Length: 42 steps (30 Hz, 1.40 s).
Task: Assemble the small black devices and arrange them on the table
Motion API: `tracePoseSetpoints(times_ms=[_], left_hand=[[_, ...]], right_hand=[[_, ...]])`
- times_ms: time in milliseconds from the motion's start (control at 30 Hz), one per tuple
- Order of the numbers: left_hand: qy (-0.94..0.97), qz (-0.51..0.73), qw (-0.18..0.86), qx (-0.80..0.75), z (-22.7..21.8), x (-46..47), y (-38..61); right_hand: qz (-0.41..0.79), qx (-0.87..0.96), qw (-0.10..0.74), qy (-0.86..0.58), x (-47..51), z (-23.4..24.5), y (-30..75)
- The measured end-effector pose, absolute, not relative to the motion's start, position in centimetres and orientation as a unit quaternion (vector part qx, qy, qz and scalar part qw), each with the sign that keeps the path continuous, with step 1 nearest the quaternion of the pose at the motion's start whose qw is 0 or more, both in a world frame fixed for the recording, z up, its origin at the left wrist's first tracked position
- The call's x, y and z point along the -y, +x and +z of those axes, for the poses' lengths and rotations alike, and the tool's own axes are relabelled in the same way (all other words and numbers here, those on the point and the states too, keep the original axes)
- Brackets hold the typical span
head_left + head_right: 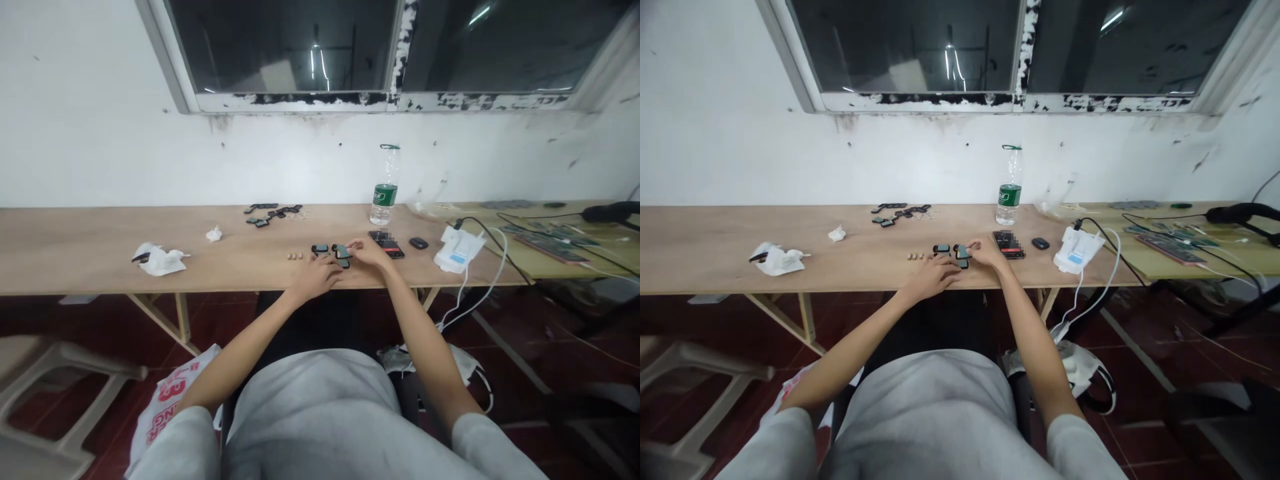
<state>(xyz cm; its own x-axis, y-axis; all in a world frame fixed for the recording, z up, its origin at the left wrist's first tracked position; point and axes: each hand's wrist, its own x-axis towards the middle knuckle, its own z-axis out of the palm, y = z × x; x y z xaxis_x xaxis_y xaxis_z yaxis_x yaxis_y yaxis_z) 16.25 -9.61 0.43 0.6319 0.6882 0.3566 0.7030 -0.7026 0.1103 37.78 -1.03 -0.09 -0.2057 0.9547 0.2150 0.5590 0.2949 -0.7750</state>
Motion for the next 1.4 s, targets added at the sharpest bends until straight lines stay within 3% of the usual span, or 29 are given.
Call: tracePoseSetpoints(times_ms=[367, 700, 900, 1100, 1267, 1400], left_hand=[[-0.910, -0.207, 0.003, 0.360, 0.0, 9.2, 16.0], [-0.814, -0.263, 0.001, 0.518, 2.6, 3.8, 6.9], [-0.817, -0.203, -0.108, 0.529, 1.1, 1.3, 2.3], [-0.820, -0.236, -0.183, 0.488, -0.2, 0.5, 1.9], [-0.814, -0.228, -0.158, 0.511, -0.7, 0.1, 1.9], [-0.806, -0.229, -0.131, 0.530, -0.4, 0.2, 1.7]], right_hand=[[0.185, 0.755, 0.309, -0.548, 1.7, 0.3, 37.1], [0.132, 0.819, 0.350, -0.434, 2.9, 0.5, 34.6], [0.053, 0.860, 0.273, -0.427, 4.1, -0.3, 32.2], [0.074, 0.846, 0.261, -0.460, 4.9, 0.1, 32.2], [0.084, 0.844, 0.261, -0.461, 4.9, 0.3, 32.4], [0.109, 0.836, 0.316, -0.435, 4.5, 0.1, 32.5]])
